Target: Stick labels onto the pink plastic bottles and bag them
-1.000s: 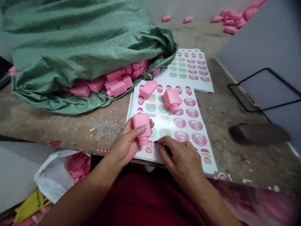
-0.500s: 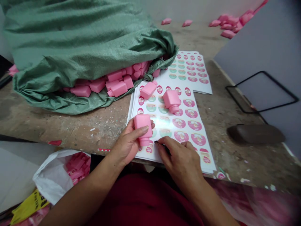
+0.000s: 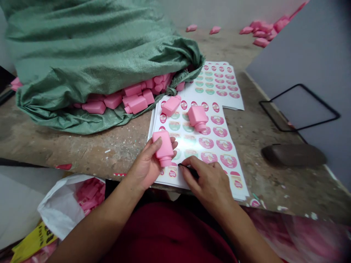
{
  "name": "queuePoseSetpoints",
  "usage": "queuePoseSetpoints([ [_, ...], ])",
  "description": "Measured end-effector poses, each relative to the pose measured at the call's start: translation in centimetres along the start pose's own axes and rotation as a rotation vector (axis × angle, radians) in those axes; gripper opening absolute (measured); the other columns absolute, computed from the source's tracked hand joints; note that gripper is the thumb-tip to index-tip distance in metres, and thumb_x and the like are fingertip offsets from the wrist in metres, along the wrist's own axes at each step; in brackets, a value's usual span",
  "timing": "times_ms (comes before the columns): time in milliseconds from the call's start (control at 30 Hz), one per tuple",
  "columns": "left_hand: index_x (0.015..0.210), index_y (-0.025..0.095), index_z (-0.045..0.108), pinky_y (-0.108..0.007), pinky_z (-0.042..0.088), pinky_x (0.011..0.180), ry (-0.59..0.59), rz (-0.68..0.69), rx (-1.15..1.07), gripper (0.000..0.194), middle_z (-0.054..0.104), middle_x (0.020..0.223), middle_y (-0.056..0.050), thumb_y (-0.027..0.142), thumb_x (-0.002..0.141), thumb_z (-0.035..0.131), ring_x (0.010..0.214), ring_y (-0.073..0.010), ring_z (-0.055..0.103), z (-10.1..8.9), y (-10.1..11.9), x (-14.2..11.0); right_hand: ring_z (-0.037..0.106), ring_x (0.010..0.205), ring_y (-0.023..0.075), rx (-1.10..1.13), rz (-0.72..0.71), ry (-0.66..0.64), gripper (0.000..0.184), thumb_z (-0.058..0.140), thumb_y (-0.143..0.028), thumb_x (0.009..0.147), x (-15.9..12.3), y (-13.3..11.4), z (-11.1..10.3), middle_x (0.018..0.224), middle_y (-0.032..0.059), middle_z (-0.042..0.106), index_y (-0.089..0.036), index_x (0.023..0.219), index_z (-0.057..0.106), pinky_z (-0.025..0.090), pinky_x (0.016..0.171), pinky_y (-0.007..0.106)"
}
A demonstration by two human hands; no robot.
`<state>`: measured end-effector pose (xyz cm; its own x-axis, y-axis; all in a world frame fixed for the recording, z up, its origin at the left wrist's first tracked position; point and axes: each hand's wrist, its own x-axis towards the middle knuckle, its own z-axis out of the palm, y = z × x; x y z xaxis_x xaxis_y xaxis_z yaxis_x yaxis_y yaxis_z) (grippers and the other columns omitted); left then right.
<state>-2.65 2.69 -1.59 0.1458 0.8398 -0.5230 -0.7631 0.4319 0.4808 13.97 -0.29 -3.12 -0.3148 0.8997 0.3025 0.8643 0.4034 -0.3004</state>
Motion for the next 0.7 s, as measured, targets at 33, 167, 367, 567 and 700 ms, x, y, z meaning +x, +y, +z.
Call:
queuePoseSetpoints([
  [33, 0.128, 0.014, 0.059, -0.036, 0.051, 0.099, 0.002, -0.006, -0.005, 0.036, 0.074, 0.107, -0.012, 0.021, 0.092, 0.059, 0.104, -0.0215, 0.069, 0.0, 0.0, 0.0, 0.046, 0.048, 0.0162, -0.009, -0.003, 0.013, 0.027, 0.046, -0.032, 0.097, 0.1, -0.1, 0.1, 0.061, -0.0003, 0.068, -0.021, 0.08, 0.064, 0.028, 0.06, 0.029],
  [167, 0.128, 0.013, 0.057, -0.035, 0.051, 0.1, -0.005, 0.006, -0.005, 0.037, 0.074, 0.107, -0.013, 0.022, 0.093, 0.058, 0.107, -0.022, 0.069, 0.0, -0.1, 0.0, 0.042, 0.047, 0.0149, -0.035, 0.05, 0.041, 0.034, 0.049, -0.041, 0.095, 0.4, -0.4, 0.5, 0.054, 0.0002, 0.061, -0.021, 0.072, 0.061, 0.027, 0.062, 0.031],
  [367, 0.13, 0.01, 0.056, -0.035, 0.052, 0.098, 0.039, 0.036, 0.009, 0.04, 0.074, 0.105, -0.014, 0.023, 0.092, 0.06, 0.103, -0.0221, 0.07, 0.0, 0.1, 0.1, 0.045, 0.054, 0.0144, 0.545, 0.413, -0.118, 0.028, 0.064, -0.045, 0.079, 0.7, 0.0, -0.8, 0.056, -0.003, 0.054, -0.023, 0.065, 0.053, 0.033, 0.058, 0.028],
  [567, 0.133, 0.023, 0.052, -0.033, 0.056, 0.081, -0.022, 0.074, 0.172, 0.052, 0.071, 0.111, -0.009, 0.032, 0.085, 0.07, 0.092, -0.0203, 0.07, 0.4, -0.2, -0.9, 0.043, 0.054, 0.0123, 0.971, 0.532, -0.155, 0.028, 0.069, -0.048, 0.078, 1.6, 0.6, -3.1, 0.059, -0.0039, 0.049, -0.022, 0.07, 0.059, 0.034, 0.05, 0.025],
  [700, 0.132, 0.022, 0.055, -0.029, 0.055, 0.072, -0.065, 0.027, 0.255, 0.051, 0.071, 0.105, -0.009, 0.047, 0.088, 0.065, 0.084, -0.018, 0.068, 1.0, -0.7, -2.1, 0.044, 0.053, 0.0118, 0.998, 0.489, -0.128, 0.025, 0.07, -0.045, 0.077, 2.2, 0.5, -3.5, 0.058, -0.0034, 0.051, -0.021, 0.069, 0.062, 0.034, 0.049, 0.025],
])
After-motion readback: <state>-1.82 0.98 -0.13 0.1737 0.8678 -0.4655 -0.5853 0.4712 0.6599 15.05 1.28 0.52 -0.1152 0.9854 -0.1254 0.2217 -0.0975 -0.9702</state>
